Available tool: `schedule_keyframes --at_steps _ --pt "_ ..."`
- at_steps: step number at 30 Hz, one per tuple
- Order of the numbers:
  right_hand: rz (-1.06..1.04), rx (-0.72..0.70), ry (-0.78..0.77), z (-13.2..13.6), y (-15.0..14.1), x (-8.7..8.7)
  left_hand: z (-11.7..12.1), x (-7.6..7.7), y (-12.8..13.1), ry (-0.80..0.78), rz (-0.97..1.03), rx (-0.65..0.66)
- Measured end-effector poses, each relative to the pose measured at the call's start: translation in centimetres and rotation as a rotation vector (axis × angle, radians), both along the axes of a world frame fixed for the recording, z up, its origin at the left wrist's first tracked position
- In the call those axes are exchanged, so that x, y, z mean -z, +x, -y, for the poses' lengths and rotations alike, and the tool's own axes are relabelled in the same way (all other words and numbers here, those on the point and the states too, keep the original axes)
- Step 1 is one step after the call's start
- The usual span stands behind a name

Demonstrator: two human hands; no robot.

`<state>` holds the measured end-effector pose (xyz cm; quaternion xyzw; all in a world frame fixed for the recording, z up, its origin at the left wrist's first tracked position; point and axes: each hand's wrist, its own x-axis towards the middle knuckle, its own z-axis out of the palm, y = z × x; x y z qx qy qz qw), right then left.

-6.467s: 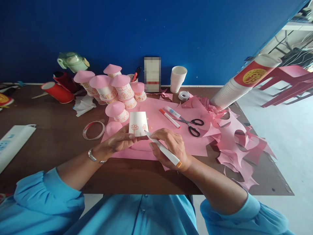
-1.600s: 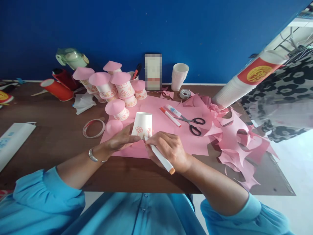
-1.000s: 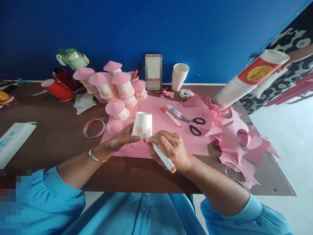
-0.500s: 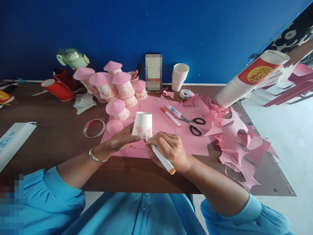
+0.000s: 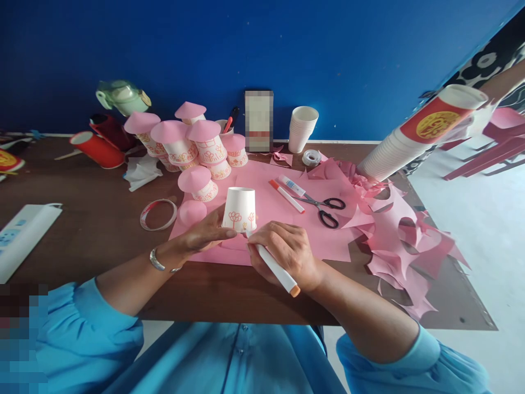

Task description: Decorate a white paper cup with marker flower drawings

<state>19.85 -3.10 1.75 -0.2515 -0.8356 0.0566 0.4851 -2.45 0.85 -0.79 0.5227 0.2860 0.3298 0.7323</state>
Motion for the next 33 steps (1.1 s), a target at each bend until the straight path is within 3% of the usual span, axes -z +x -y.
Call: schedule_keyframes --at_steps 16,24,33 --pt "0.019 0.011 -0.002 -0.07 -0.08 0.22 -0.04 0.3 0.05 0.008 0.004 -0.006" --pt "0.034 0.03 0.007 -0.12 0.0 0.25 -0.28 -0.36 -0.01 0.026 -0.033 0.032" --pt "0.028 0.007 0.01 -0.21 -0.18 0.01 -0.48 0.62 -0.05 0.018 -0.026 0.04"
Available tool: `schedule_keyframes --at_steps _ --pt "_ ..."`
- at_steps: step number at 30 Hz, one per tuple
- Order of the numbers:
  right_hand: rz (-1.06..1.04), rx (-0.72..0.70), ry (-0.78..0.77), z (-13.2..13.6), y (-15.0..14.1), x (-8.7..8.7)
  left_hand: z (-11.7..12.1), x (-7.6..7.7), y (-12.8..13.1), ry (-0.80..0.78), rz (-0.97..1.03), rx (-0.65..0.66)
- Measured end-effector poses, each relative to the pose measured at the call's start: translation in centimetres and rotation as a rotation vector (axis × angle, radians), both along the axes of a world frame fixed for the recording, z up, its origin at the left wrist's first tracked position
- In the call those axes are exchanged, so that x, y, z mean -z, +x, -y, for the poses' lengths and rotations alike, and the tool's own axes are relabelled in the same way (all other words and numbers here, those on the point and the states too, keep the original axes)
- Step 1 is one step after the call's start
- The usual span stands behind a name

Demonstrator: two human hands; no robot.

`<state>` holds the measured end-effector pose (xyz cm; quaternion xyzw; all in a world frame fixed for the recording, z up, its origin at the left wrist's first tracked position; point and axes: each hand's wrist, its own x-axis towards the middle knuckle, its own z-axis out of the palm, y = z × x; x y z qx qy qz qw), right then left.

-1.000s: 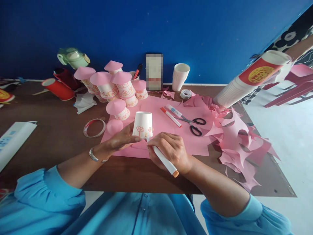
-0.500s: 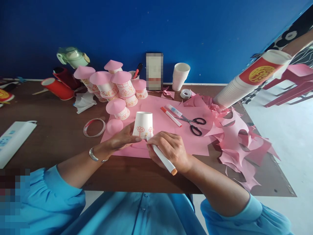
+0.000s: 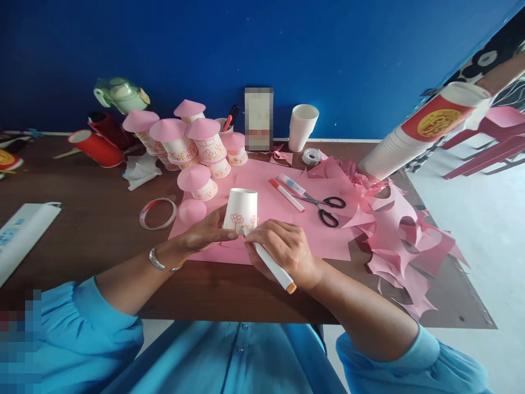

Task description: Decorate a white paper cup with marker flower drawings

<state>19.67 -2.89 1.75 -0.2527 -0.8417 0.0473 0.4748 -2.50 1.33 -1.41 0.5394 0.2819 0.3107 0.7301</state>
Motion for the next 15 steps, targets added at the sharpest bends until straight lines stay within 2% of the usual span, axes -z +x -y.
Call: schedule_keyframes --at_steps 9,15 --pt "0.004 -0.012 -0.008 0.02 0.03 -0.06 0.1 -0.86 0.05 -0.007 -0.039 -0.003" --pt "0.005 -0.011 -0.018 -0.02 0.06 -0.16 0.19 -0.73 0.0 -0.01 -0.005 -0.005"
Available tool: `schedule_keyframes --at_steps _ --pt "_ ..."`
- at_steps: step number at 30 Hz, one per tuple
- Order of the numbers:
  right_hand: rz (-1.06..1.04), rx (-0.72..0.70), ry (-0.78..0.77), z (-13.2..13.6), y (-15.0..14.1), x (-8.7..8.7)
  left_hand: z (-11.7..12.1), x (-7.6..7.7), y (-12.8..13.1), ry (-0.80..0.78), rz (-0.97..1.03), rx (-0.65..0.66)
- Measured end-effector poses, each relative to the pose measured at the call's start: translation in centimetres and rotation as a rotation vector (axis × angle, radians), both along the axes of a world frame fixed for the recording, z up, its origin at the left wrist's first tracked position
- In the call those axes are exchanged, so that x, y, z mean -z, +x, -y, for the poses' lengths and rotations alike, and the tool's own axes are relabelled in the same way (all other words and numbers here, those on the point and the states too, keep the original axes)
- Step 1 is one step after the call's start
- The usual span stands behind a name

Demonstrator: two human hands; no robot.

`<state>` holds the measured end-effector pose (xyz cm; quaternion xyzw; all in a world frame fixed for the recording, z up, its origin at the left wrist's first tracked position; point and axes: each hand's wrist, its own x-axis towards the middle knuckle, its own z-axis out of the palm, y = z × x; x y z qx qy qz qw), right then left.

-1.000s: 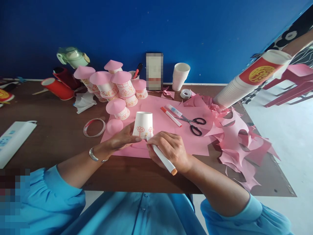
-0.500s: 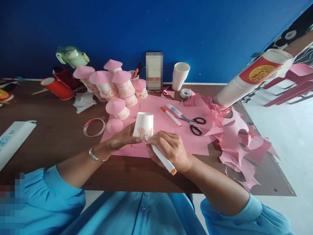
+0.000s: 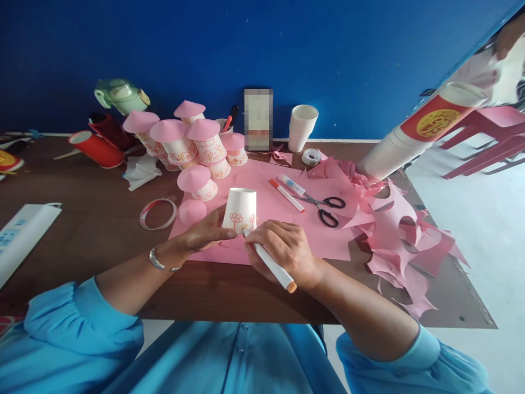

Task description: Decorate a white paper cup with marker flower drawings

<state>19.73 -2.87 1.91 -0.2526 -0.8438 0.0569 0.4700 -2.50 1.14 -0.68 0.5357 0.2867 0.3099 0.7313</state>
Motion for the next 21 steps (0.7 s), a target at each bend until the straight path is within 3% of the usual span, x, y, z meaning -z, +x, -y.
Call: schedule_keyframes --at_steps 21 --pt "-0.036 0.006 0.004 0.04 0.16 -0.32 0.29 0.01 0.08 -0.055 0.102 -0.044"
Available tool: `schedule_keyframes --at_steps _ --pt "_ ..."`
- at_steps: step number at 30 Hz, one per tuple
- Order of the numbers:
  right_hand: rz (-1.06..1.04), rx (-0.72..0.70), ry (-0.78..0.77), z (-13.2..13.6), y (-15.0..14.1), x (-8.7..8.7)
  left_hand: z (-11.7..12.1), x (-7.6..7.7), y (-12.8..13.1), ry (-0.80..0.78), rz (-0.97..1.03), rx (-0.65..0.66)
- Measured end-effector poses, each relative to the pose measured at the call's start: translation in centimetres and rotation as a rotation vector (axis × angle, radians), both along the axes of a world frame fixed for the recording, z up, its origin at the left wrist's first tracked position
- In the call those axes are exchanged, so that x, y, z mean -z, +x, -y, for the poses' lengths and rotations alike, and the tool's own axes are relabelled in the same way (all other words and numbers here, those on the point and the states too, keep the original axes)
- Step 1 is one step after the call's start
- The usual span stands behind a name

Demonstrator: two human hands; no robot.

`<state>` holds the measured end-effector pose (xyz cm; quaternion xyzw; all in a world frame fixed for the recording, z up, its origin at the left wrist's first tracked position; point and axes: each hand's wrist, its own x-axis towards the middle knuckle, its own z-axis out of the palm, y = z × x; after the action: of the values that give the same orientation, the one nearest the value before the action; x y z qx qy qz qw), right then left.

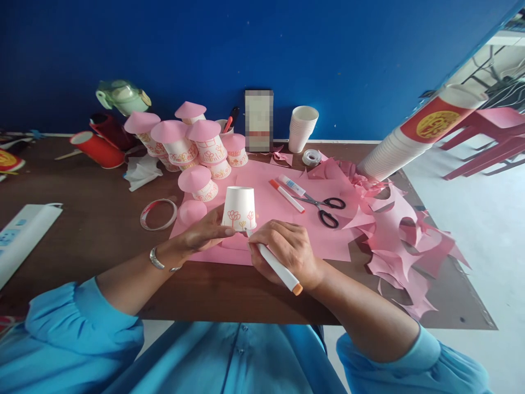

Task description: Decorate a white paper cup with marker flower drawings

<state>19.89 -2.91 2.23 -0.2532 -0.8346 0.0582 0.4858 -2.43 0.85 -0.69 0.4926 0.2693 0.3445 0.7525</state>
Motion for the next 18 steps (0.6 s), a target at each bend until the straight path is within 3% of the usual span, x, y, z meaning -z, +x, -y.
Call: schedule_keyframes --at_steps 18 --pt "0.011 -0.001 -0.007 0.0 -0.1 0.3 -0.5 1.8 -0.4 0.042 0.006 0.026"
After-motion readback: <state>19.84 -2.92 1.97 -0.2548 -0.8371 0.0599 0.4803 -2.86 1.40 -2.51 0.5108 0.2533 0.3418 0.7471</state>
